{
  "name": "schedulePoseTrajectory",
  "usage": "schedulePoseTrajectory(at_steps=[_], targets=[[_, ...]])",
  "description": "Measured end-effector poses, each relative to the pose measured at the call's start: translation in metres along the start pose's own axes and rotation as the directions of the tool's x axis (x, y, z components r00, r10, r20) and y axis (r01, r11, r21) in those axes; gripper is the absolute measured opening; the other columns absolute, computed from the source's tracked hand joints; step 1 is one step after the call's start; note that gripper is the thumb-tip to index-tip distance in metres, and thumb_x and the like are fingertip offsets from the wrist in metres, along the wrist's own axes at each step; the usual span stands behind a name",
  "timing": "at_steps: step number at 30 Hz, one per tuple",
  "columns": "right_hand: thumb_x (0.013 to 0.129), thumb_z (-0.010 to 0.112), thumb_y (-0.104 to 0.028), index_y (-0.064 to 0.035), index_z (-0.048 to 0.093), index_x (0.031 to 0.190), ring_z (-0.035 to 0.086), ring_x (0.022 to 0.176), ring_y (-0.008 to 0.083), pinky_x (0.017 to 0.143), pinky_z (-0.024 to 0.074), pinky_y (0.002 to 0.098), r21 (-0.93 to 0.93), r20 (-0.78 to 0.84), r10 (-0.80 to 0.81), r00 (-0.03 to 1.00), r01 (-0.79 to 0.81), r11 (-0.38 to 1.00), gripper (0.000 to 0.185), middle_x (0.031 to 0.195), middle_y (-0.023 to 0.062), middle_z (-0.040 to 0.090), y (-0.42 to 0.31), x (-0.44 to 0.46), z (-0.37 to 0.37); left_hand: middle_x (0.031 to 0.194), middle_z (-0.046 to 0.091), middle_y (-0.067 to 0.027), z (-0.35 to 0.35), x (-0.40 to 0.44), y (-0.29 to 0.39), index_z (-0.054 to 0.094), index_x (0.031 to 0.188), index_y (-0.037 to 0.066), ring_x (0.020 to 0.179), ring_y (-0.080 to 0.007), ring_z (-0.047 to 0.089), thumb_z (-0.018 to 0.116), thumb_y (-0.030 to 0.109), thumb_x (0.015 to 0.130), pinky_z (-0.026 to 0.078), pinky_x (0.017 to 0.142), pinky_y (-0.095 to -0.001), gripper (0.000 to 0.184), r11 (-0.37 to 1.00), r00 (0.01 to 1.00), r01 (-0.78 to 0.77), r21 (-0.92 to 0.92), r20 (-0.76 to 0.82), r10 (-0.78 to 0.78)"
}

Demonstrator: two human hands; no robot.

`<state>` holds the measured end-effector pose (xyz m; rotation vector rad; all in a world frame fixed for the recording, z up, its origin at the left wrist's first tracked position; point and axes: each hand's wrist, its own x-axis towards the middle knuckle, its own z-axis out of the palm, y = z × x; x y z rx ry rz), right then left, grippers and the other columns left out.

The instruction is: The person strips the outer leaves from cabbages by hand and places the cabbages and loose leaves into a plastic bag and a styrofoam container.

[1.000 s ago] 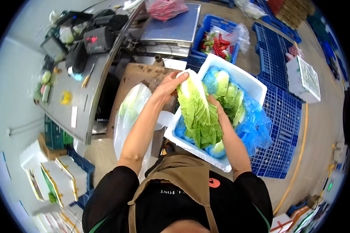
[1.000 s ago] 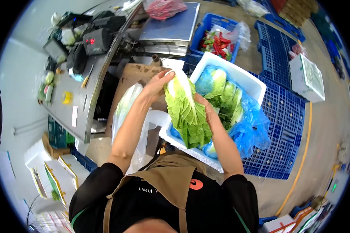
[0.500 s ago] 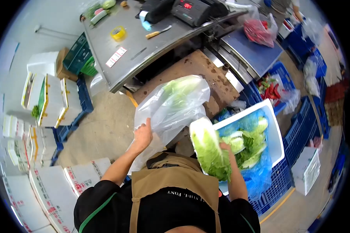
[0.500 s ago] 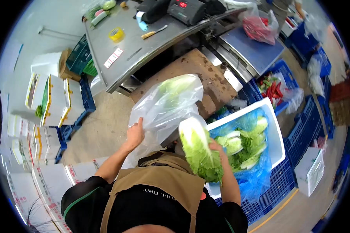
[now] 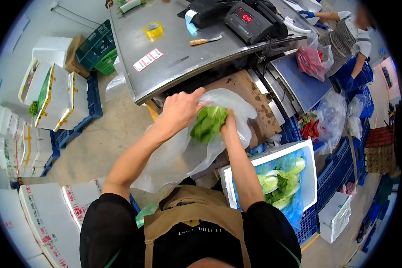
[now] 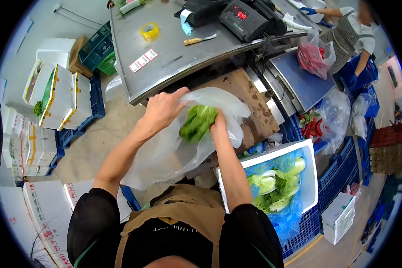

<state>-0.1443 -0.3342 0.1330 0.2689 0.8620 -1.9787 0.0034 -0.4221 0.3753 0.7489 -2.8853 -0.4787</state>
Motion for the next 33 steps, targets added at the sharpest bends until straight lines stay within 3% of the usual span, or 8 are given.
schedulePoseTrajectory(at_steps=[3, 6, 9, 14, 20, 22, 24, 33], targets=[[0.095, 0.046, -0.031, -0.0006, 0.052, 0.123, 0.060, 0.104, 0.0241, 0.085, 0.0512, 0.0365, -0.099, -0.104, -0.236, 0.966, 0.226, 0.969, 0.042, 0.117, 0.0156, 0.060, -0.017, 0.020, 0.035, 0.072, 0.064, -0.0176, 0.001, 0.030, -0.009, 0.061, 0.107, 0.015, 0.069, -0.0389, 0.063, 0.055, 0.030, 0.091, 0.050, 0.059, -0.0483, 0.023, 0.996, 0.995, -0.092, 0.020, -0.044, 0.093], [0.092, 0.054, -0.028, 0.0013, 0.049, 0.128, 0.059, 0.103, 0.0218, 0.081, 0.0506, 0.0329, -0.854, -0.081, -0.648, 0.757, 0.283, 0.437, 0.047, 0.118, 0.0150, 0.059, -0.011, 0.093, -0.016, 0.071, 0.064, -0.0156, 0.023, 0.065, -0.026, 0.064, 0.107, 0.016, 0.067, -0.0360, 0.064, 0.056, 0.033, 0.090, 0.050, 0.057, -0.0471, 0.026, 0.982, 0.981, -0.177, 0.064, -0.075, 0.181], [0.091, 0.058, -0.024, 0.0050, 0.041, 0.135, 0.060, 0.101, 0.0210, 0.080, 0.0496, 0.0312, -0.846, -0.192, -0.458, 0.868, 0.091, 0.526, 0.055, 0.119, 0.0160, 0.058, -0.034, 0.067, -0.009, 0.071, 0.064, -0.0153, 0.049, 0.091, -0.044, 0.064, 0.110, 0.016, 0.068, -0.0355, 0.064, 0.055, 0.035, 0.090, 0.050, 0.057, -0.0467, 0.029, 0.973, 0.968, -0.220, 0.075, -0.107, 0.227], [0.092, 0.060, -0.017, 0.0067, 0.036, 0.138, 0.061, 0.104, 0.0246, 0.086, 0.0517, 0.0335, -0.594, 0.252, -0.028, 0.967, 0.177, 0.785, 0.057, 0.124, 0.0197, 0.055, -0.082, -0.038, -0.038, 0.089, 0.066, -0.0149, 0.080, 0.108, -0.068, 0.061, 0.117, 0.023, 0.083, -0.0327, 0.065, 0.051, 0.042, 0.092, 0.051, 0.064, -0.0479, 0.034, 0.980, 0.985, -0.159, 0.118, 0.091, 0.149], [0.089, 0.065, -0.020, 0.0095, 0.048, 0.124, 0.064, 0.099, 0.0273, 0.087, 0.0531, 0.0386, -0.512, -0.013, -0.220, 0.975, 0.183, 0.839, 0.049, 0.110, 0.0204, 0.062, -0.131, -0.203, -0.166, 0.077, 0.066, -0.0147, 0.155, 0.118, -0.124, 0.064, 0.098, 0.011, 0.075, -0.0343, 0.065, 0.046, 0.042, 0.095, 0.051, 0.062, -0.0484, 0.036, 0.974, 0.976, -0.183, 0.134, 0.146, 0.163], [0.087, 0.064, -0.020, 0.0105, 0.051, 0.120, 0.064, 0.092, 0.0237, 0.081, 0.0523, 0.0320, -0.763, -0.242, -0.335, 0.911, 0.034, 0.645, 0.046, 0.107, 0.0165, 0.063, -0.137, -0.249, -0.222, 0.079, 0.066, -0.0173, 0.146, 0.111, -0.115, 0.064, 0.107, 0.012, 0.074, -0.0354, 0.064, 0.048, 0.044, 0.094, 0.049, 0.064, -0.0467, 0.038, 0.958, 0.959, -0.282, 0.054, 0.039, 0.280], [0.076, 0.067, -0.017, 0.0053, 0.060, 0.110, 0.064, 0.084, 0.0227, 0.076, 0.0500, 0.0318, -0.948, -0.298, -0.487, 0.821, -0.316, 0.047, 0.041, 0.101, 0.0173, 0.064, -0.128, -0.291, -0.283, 0.092, 0.066, -0.0210, 0.134, 0.104, -0.097, 0.056, 0.125, 0.015, 0.086, -0.0387, 0.063, 0.053, 0.040, 0.092, 0.048, 0.073, -0.0475, 0.041, 0.967, 0.961, -0.250, 0.043, 0.132, 0.243], [0.061, 0.077, -0.020, -0.0088, 0.054, 0.124, 0.052, 0.109, 0.0339, 0.094, 0.0404, 0.0486, -0.506, 0.074, 0.160, 0.984, 0.176, -0.844, 0.068, 0.114, 0.0179, 0.056, -0.027, -0.376, -0.357, 0.134, 0.046, -0.0194, 0.134, 0.069, -0.027, 0.046, 0.136, 0.016, 0.123, -0.0368, 0.045, 0.063, 0.028, 0.086, 0.034, 0.095, -0.0584, 0.053, 0.914, 0.970, -0.242, 0.325, 0.086, 0.227]])
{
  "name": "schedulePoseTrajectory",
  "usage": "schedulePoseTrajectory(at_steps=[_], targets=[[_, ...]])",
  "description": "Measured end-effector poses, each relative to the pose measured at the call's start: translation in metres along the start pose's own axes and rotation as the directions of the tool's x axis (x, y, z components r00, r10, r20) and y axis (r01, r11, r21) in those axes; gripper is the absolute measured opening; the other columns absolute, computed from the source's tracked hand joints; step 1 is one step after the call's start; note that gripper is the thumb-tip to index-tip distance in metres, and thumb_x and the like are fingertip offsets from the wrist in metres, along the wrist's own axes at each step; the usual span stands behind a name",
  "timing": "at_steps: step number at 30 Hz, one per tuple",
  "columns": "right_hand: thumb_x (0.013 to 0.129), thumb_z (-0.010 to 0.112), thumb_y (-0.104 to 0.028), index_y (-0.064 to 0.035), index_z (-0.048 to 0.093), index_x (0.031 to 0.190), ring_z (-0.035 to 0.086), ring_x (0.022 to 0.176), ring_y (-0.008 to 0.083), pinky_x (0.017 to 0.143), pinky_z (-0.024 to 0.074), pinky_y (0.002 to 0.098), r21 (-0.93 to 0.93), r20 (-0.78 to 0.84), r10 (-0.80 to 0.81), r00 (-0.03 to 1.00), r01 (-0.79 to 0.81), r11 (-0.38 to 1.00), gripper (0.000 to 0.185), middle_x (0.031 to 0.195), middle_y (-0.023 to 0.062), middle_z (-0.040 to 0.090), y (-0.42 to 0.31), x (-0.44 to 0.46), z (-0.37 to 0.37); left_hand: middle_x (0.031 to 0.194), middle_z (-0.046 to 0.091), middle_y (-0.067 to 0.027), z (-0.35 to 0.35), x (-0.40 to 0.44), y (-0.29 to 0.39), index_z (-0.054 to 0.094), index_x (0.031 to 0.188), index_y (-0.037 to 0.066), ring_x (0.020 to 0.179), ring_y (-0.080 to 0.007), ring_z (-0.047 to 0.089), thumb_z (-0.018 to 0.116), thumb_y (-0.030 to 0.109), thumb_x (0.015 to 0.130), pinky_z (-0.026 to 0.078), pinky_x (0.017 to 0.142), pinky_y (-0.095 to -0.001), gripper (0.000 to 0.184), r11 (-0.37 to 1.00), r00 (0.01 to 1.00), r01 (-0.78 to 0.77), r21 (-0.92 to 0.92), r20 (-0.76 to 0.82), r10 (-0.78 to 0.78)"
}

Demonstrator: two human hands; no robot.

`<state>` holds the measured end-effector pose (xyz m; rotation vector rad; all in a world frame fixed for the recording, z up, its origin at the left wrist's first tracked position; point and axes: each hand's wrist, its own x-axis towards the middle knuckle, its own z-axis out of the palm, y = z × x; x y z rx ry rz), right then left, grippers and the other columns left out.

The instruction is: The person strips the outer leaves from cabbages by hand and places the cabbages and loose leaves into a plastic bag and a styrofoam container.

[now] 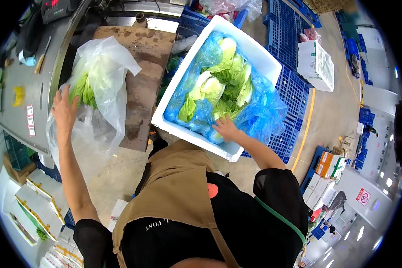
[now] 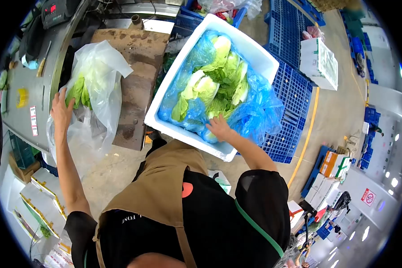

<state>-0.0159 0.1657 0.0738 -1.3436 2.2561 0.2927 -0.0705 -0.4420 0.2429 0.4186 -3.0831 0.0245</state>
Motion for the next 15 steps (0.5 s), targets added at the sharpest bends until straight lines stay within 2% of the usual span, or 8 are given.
schedulePoseTrajectory(at_steps=[3, 6, 8, 11, 12, 13, 14, 15], targets=[[0.065, 0.075, -0.019, -0.0116, 0.045, 0.133, 0.049, 0.107, 0.0331, 0.092, 0.0365, 0.0518, -0.085, -0.086, 0.041, 0.995, -0.048, 0.995, 0.075, 0.115, 0.0150, 0.052, -0.005, -0.008, 0.020, 0.132, 0.048, -0.0185, -0.009, -0.008, 0.028, 0.050, 0.132, 0.014, 0.121, -0.0363, 0.047, 0.065, 0.025, 0.085, 0.036, 0.095, -0.0537, 0.051, 0.997, 0.992, -0.082, -0.001, -0.095, 0.081], [0.070, 0.069, -0.015, -0.0116, 0.045, 0.133, 0.051, 0.099, 0.0309, 0.087, 0.0370, 0.0476, -0.004, -0.104, 0.214, 0.971, -0.215, 0.977, 0.067, 0.106, 0.0151, 0.055, -0.009, 0.002, 0.064, 0.128, 0.051, -0.0173, -0.024, -0.026, 0.070, 0.054, 0.125, 0.010, 0.119, -0.0352, 0.049, 0.067, 0.018, 0.082, 0.038, 0.096, -0.0481, 0.046, 0.982, 0.976, -0.171, -0.076, -0.147, 0.159], [0.073, 0.065, -0.012, -0.0120, 0.047, 0.131, 0.051, 0.098, 0.0297, 0.086, 0.0366, 0.0438, -0.003, -0.067, 0.151, 0.986, -0.152, 0.988, 0.061, 0.102, 0.0161, 0.056, -0.008, -0.007, 0.059, 0.125, 0.054, -0.0167, -0.034, -0.037, 0.113, 0.057, 0.120, 0.007, 0.116, -0.0345, 0.051, 0.068, 0.013, 0.080, 0.040, 0.096, -0.0439, 0.042, 0.954, 0.958, -0.256, -0.157, -0.169, 0.230], [0.074, 0.062, -0.008, -0.0129, 0.048, 0.130, 0.051, 0.096, 0.0292, 0.087, 0.0360, 0.0428, 0.052, -0.121, 0.059, 0.991, -0.053, 0.997, 0.058, 0.097, 0.0167, 0.056, 0.000, -0.021, 0.050, 0.117, 0.058, -0.0160, -0.023, -0.062, 0.192, 0.061, 0.112, 0.005, 0.109, -0.0347, 0.055, 0.068, 0.009, 0.080, 0.045, 0.092, -0.0417, 0.033, 0.714, 0.894, -0.425, -0.556, -0.135, 0.426], [0.074, 0.061, -0.007, -0.0132, 0.049, 0.130, 0.052, 0.096, 0.0293, 0.088, 0.0358, 0.0432, 0.079, -0.153, 0.026, 0.988, -0.014, 0.997, 0.058, 0.095, 0.0167, 0.057, 0.002, -0.026, 0.048, 0.115, 0.060, -0.0159, -0.018, -0.069, 0.224, 0.061, 0.110, 0.005, 0.107, -0.0341, 0.057, 0.066, 0.010, 0.082, 0.046, 0.092, -0.0421, 0.029, 0.640, 0.865, -0.426, -0.639, -0.081, 0.495], [0.074, 0.061, -0.008, -0.0135, 0.048, 0.130, 0.051, 0.096, 0.0293, 0.089, 0.0356, 0.0448, 0.068, -0.231, 0.017, 0.973, -0.001, 0.998, 0.058, 0.096, 0.0166, 0.056, 0.005, -0.031, 0.043, 0.115, 0.060, -0.0168, -0.001, -0.073, 0.251, 0.061, 0.112, 0.005, 0.107, -0.0345, 0.057, 0.064, 0.010, 0.084, 0.046, 0.092, -0.0414, 0.028, 0.519, 0.821, -0.383, -0.764, -0.024, 0.570], [0.074, 0.060, -0.008, -0.0138, 0.048, 0.131, 0.051, 0.097, 0.0294, 0.090, 0.0355, 0.0464, 0.056, -0.306, 0.007, 0.952, 0.010, 0.998, 0.058, 0.096, 0.0165, 0.056, 0.007, -0.035, 0.035, 0.116, 0.061, -0.0173, 0.016, -0.074, 0.283, 0.060, 0.115, 0.004, 0.109, -0.0343, 0.057, 0.062, 0.013, 0.086, 0.046, 0.092, -0.0415, 0.030, 0.353, 0.758, -0.266, -0.897, 0.031, 0.651], [0.075, 0.060, -0.008, -0.0142, 0.047, 0.131, 0.051, 0.097, 0.0294, 0.092, 0.0353, 0.0479, 0.045, -0.380, 0.000, 0.925, 0.018, 0.999, 0.059, 0.096, 0.0164, 0.056, 0.007, -0.038, 0.028, 0.122, 0.059, -0.0182, 0.049, -0.074, 0.314, 0.056, 0.121, 0.003, 0.113, -0.0346, 0.055, 0.061, 0.021, 0.088, 0.045, 0.094, -0.0395, 0.037, 0.301, 0.661, -0.257, -0.918, 0.060, 0.748]])
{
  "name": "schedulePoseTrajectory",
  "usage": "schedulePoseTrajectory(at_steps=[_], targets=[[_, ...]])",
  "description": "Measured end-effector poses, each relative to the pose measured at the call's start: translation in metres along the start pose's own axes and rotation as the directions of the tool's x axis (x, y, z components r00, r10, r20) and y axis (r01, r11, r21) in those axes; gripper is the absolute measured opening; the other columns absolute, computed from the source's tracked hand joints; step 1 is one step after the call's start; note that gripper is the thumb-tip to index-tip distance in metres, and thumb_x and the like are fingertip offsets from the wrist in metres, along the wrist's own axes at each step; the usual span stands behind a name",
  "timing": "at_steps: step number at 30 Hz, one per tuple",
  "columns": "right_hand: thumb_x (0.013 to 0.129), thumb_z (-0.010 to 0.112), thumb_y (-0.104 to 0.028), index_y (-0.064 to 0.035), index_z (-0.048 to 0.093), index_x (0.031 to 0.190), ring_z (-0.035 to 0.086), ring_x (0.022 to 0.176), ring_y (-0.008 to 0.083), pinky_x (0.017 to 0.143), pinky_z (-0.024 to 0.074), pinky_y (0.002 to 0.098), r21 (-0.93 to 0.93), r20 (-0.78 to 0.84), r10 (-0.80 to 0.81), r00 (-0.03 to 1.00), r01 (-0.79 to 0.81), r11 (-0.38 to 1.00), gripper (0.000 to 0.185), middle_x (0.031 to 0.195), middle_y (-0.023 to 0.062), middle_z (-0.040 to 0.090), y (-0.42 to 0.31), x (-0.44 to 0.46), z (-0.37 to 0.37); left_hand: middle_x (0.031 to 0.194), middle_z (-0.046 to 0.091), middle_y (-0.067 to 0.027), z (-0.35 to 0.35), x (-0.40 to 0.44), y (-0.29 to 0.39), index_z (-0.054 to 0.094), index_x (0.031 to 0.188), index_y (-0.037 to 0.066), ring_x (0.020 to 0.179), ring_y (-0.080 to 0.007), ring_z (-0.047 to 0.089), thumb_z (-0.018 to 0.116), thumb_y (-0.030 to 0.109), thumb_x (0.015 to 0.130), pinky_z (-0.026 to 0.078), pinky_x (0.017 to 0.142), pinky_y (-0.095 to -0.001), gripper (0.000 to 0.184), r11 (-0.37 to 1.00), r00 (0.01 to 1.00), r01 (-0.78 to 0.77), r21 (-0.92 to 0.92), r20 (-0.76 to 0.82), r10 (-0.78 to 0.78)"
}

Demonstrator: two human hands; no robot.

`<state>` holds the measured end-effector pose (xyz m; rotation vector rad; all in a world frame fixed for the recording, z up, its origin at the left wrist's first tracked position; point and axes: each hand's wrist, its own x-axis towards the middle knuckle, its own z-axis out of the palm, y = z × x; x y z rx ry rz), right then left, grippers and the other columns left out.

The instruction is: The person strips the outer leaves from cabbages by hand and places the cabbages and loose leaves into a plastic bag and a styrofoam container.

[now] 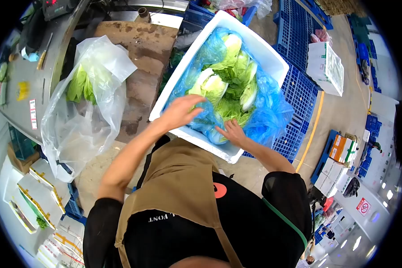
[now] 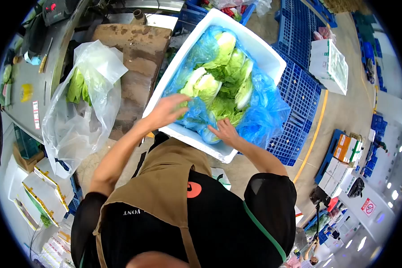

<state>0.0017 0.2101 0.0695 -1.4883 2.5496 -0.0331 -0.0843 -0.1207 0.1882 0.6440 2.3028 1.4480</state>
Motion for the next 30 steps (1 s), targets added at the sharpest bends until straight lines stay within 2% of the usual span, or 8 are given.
schedulePoseTrajectory(at_steps=[4, 8, 11, 14, 19, 23, 25, 30], targets=[[0.077, 0.059, -0.011, -0.0147, 0.046, 0.133, 0.050, 0.102, 0.0297, 0.097, 0.0335, 0.0524, -0.055, -0.033, 0.049, 0.998, -0.051, 0.997, 0.058, 0.101, 0.0165, 0.055, 0.000, -0.007, -0.017, 0.126, 0.057, -0.0176, 0.121, 0.074, -0.045, 0.048, 0.130, 0.001, 0.115, -0.0342, 0.054, 0.048, 0.033, 0.094, 0.042, 0.098, -0.0391, 0.048, 0.938, 0.973, 0.145, -0.315, 0.217, -0.078], [0.077, 0.059, -0.015, -0.0151, 0.046, 0.134, 0.049, 0.107, 0.0296, 0.099, 0.0320, 0.0535, -0.062, 0.018, 0.122, 0.992, -0.120, 0.991, 0.058, 0.109, 0.0172, 0.053, -0.006, -0.020, -0.003, 0.125, 0.057, -0.0200, 0.214, 0.060, -0.135, 0.050, 0.128, 0.004, 0.114, -0.0361, 0.055, 0.043, 0.036, 0.095, 0.043, 0.096, -0.0423, 0.046, 0.950, 0.866, 0.312, -0.021, 0.418, -0.275], [0.077, 0.062, -0.019, -0.0136, 0.049, 0.130, 0.052, 0.106, 0.0280, 0.098, 0.0323, 0.0526, 0.044, 0.123, 0.081, 0.989, -0.087, 0.995, 0.055, 0.106, 0.0153, 0.057, -0.001, -0.025, -0.006, 0.114, 0.063, -0.0190, 0.188, 0.021, -0.107, 0.066, 0.113, 0.010, 0.104, -0.0357, 0.060, 0.048, 0.032, 0.091, 0.047, 0.088, -0.0465, 0.036, 0.893, 0.521, 0.250, 0.375, 0.725, -0.450], [0.075, 0.067, -0.025, -0.0120, 0.058, 0.117, 0.056, 0.098, 0.0251, 0.094, 0.0337, 0.0501, 0.202, 0.354, 0.103, 0.930, -0.184, 0.962, 0.045, 0.092, 0.0113, 0.063, 0.009, -0.003, -0.020, 0.095, 0.068, -0.0157, 0.152, -0.024, -0.079, 0.072, 0.096, 0.014, 0.089, -0.0353, 0.064, 0.055, 0.026, 0.086, 0.050, 0.078, -0.0479, 0.023, 0.971, 0.790, 0.021, 0.236, 0.591, -0.161], [0.058, 0.079, -0.039, -0.0196, 0.069, 0.074, 0.056, 0.093, 0.0205, 0.087, 0.0364, 0.0501, 0.002, 0.586, -0.033, 0.810, 0.039, 0.999, 0.027, 0.082, -0.0002, 0.062, 0.015, 0.055, 0.018, 0.077, 0.063, -0.0149, 0.128, -0.064, -0.061, 0.063, 0.078, 0.010, 0.078, -0.0356, 0.061, 0.058, 0.025, 0.085, 0.047, 0.068, -0.0488, 0.017, 0.947, 0.795, -0.043, 0.318, 0.585, -0.160], [0.045, 0.084, -0.039, -0.0149, 0.063, 0.112, 0.053, 0.106, 0.0365, 0.096, 0.0323, 0.0625, 0.102, 0.512, -0.054, 0.857, 0.002, 0.995, 0.073, 0.124, 0.0193, 0.051, 0.016, 0.055, 0.071, 0.084, 0.065, -0.0134, 0.128, -0.082, -0.057, 0.067, 0.087, 0.010, 0.082, -0.0338, 0.062, 0.060, 0.024, 0.083, 0.049, 0.073, -0.0451, 0.016, 0.959, 0.843, -0.021, 0.282, 0.521, -0.134], [0.049, 0.083, -0.037, -0.0149, 0.060, 0.117, 0.054, 0.105, 0.0380, 0.095, 0.0332, 0.0634, 0.136, 0.657, -0.048, 0.753, -0.055, 0.989, 0.075, 0.127, 0.0212, 0.049, 0.016, 0.039, 0.053, 0.086, 0.066, -0.0130, 0.127, -0.081, -0.052, 0.067, 0.089, 0.010, 0.084, -0.0333, 0.062, 0.061, 0.023, 0.083, 0.049, 0.075, -0.0441, 0.017, 0.976, 0.847, 0.007, 0.220, 0.518, -0.123], [0.054, 0.079, -0.031, -0.0161, 0.063, 0.108, 0.059, 0.097, 0.0373, 0.087, 0.0382, 0.0615, 0.015, 0.450, 0.045, 0.892, -0.058, 0.998, 0.059, 0.113, 0.0196, 0.057, 0.000, 0.007, 0.055, 0.088, 0.066, -0.0155, 0.121, -0.085, -0.053, 0.069, 0.089, 0.006, 0.084, -0.0359, 0.061, 0.058, 0.021, 0.083, 0.048, 0.076, -0.0430, 0.019, 0.982, 0.855, 0.088, 0.164, 0.494, -0.159]])
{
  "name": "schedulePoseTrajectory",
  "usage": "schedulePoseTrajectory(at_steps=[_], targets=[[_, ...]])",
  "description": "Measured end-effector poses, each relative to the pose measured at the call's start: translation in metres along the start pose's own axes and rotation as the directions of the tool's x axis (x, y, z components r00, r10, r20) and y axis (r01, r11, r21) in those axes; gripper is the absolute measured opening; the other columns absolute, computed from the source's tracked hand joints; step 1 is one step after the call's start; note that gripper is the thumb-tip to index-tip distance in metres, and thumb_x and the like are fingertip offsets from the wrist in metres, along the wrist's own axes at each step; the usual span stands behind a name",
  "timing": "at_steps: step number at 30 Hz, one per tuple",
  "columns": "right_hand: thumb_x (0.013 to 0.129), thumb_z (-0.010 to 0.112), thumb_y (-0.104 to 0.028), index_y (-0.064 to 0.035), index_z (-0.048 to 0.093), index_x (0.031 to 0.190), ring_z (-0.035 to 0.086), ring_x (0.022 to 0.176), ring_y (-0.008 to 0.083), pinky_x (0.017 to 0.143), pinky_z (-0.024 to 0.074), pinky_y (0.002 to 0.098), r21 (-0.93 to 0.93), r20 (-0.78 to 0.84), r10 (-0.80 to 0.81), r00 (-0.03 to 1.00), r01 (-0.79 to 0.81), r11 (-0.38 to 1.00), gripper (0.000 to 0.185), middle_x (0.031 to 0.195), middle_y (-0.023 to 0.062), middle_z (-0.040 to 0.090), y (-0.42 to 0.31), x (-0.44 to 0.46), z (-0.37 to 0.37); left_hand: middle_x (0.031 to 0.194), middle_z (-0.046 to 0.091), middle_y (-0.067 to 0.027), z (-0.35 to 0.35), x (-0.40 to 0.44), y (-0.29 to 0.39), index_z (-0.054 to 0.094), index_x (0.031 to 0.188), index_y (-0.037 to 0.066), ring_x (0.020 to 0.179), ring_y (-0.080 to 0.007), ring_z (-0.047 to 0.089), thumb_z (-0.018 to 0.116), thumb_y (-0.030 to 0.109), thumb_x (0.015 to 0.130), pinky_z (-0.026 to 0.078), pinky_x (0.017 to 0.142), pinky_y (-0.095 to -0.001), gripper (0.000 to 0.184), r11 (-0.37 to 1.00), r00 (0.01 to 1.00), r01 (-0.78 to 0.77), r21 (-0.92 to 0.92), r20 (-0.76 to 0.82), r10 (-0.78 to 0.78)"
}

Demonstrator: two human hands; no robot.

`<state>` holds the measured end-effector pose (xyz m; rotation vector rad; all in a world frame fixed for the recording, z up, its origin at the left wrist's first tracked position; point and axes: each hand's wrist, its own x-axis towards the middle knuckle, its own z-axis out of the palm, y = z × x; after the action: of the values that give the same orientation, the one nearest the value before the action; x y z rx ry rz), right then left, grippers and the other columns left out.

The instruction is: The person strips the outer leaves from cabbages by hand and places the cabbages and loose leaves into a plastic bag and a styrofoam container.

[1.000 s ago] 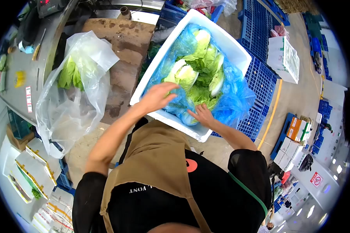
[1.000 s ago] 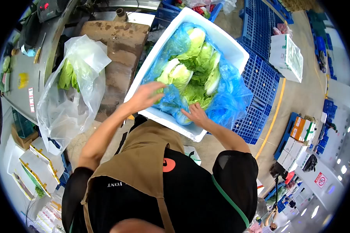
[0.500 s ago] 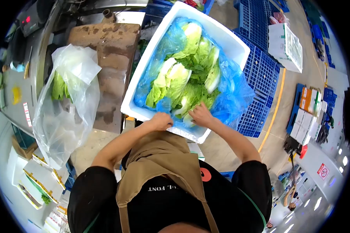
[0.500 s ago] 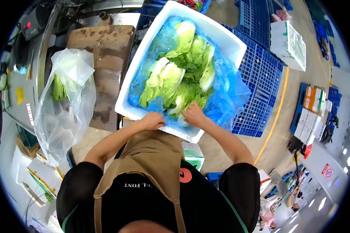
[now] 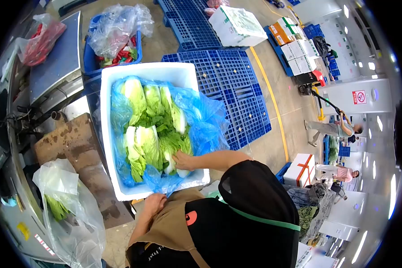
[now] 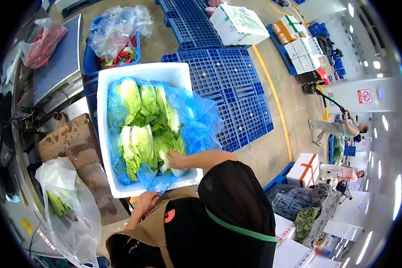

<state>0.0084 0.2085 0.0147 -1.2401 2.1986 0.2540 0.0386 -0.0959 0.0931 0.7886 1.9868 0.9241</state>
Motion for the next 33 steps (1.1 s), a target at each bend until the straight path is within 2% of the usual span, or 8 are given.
schedulePoseTrajectory(at_steps=[5, 11, 13, 16, 18, 25, 28, 33], targets=[[0.052, 0.078, -0.025, -0.0156, 0.060, 0.105, 0.061, 0.093, 0.0321, 0.086, 0.0420, 0.0538, 0.148, 0.359, -0.151, 0.921, 0.104, 0.984, 0.057, 0.091, 0.0139, 0.062, 0.022, 0.013, -0.029, 0.088, 0.067, -0.0145, -0.007, -0.006, -0.010, 0.070, 0.088, 0.008, 0.084, -0.0359, 0.062, 0.059, 0.024, 0.082, 0.049, 0.075, -0.0437, 0.021, 0.993, 0.990, 0.036, 0.109, 0.130, -0.050], [0.052, 0.081, -0.028, -0.0160, 0.051, 0.131, 0.060, 0.103, 0.0339, 0.087, 0.0474, 0.0454, 0.611, 0.025, -0.072, 0.997, 0.042, 0.790, 0.086, 0.114, 0.0141, 0.063, 0.076, -0.005, -0.103, 0.082, 0.064, -0.0161, -0.015, -0.017, -0.032, 0.066, 0.084, 0.011, 0.080, -0.0369, 0.062, 0.057, 0.027, 0.081, 0.049, 0.071, -0.0488, 0.018, 0.985, 0.982, 0.019, 0.172, 0.181, -0.051], [0.054, 0.081, -0.031, -0.0113, 0.048, 0.133, 0.057, 0.109, 0.0341, 0.094, 0.0454, 0.0444, 0.780, 0.014, -0.012, 1.000, -0.003, 0.626, 0.087, 0.120, 0.0169, 0.060, 0.098, -0.007, -0.121, 0.088, 0.065, -0.0174, -0.058, -0.020, -0.002, 0.063, 0.096, 0.009, 0.084, -0.0393, 0.061, 0.059, 0.024, 0.083, 0.049, 0.073, -0.0491, 0.021, 0.992, 0.992, 0.087, 0.091, 0.082, -0.095], [0.056, 0.083, -0.039, -0.0025, 0.043, 0.137, 0.053, 0.117, 0.0288, 0.102, 0.0398, 0.0370, 0.906, -0.094, 0.229, 0.969, -0.012, 0.424, 0.097, 0.127, 0.0162, 0.055, 0.118, -0.020, -0.159, 0.102, 0.063, -0.0188, -0.112, -0.009, 0.031, 0.061, 0.111, 0.007, 0.087, -0.0378, 0.062, 0.063, 0.017, 0.084, 0.050, 0.075, -0.0466, 0.029, 0.991, 0.911, 0.132, 0.011, -0.396, -0.117], [0.058, 0.085, -0.033, -0.0025, 0.043, 0.137, 0.052, 0.118, 0.0240, 0.101, 0.0405, 0.0362, 0.997, -0.062, 0.355, 0.933, 0.038, 0.074, 0.095, 0.131, 0.0119, 0.053, 0.121, -0.030, -0.190, 0.110, 0.060, -0.0181, -0.156, 0.001, 0.060, 0.058, 0.117, 0.005, 0.093, -0.0373, 0.061, 0.065, 0.020, 0.084, 0.049, 0.079, -0.0439, 0.037, 0.963, 0.860, 0.162, -0.215, -0.447, -0.245], [0.063, 0.079, -0.019, -0.0011, 0.044, 0.134, 0.054, 0.115, 0.0249, 0.099, 0.0434, 0.0370, 0.620, -0.245, 0.614, 0.750, 0.608, -0.496, 0.081, 0.126, 0.0133, 0.056, 0.111, -0.038, -0.229, 0.134, 0.048, -0.0220, -0.224, 0.050, 0.119, 0.036, 0.139, 0.000, 0.124, -0.0333, 0.046, 0.064, 0.032, 0.086, 0.037, 0.103, -0.0397, 0.068, 0.961, 0.738, -0.217, -0.169, -0.673, 0.049], [0.061, 0.077, -0.027, -0.0012, 0.039, 0.137, 0.053, 0.118, 0.0291, 0.100, 0.0436, 0.0412, 0.481, -0.314, 0.596, 0.739, 0.665, -0.571, 0.089, 0.131, 0.0155, 0.052, 0.115, -0.037, -0.226, 0.136, 0.048, -0.0166, -0.249, 0.052, 0.131, 0.034, 0.141, -0.002, 0.125, -0.0270, 0.046, 0.052, 0.045, 0.094, 0.032, 0.107, -0.0393, 0.069, 0.766, 0.818, -0.371, -0.525, -0.575, 0.002], [0.064, 0.068, -0.059, -0.0053, 0.033, 0.142, 0.046, 0.122, 0.0442, 0.104, 0.0380, 0.0538, 0.126, -0.633, 0.547, 0.548, 0.770, -0.626, 0.101, 0.137, 0.0207, 0.046, 0.070, -0.019, -0.278, 0.127, 0.055, -0.0129, -0.280, 0.033, 0.151, 0.047, 0.133, -0.002, 0.122, -0.0226, 0.049, 0.044, 0.046, 0.098, 0.035, 0.104, -0.0365, 0.060, 0.675, 0.836, -0.436, -0.595, -0.545, 0.059]])
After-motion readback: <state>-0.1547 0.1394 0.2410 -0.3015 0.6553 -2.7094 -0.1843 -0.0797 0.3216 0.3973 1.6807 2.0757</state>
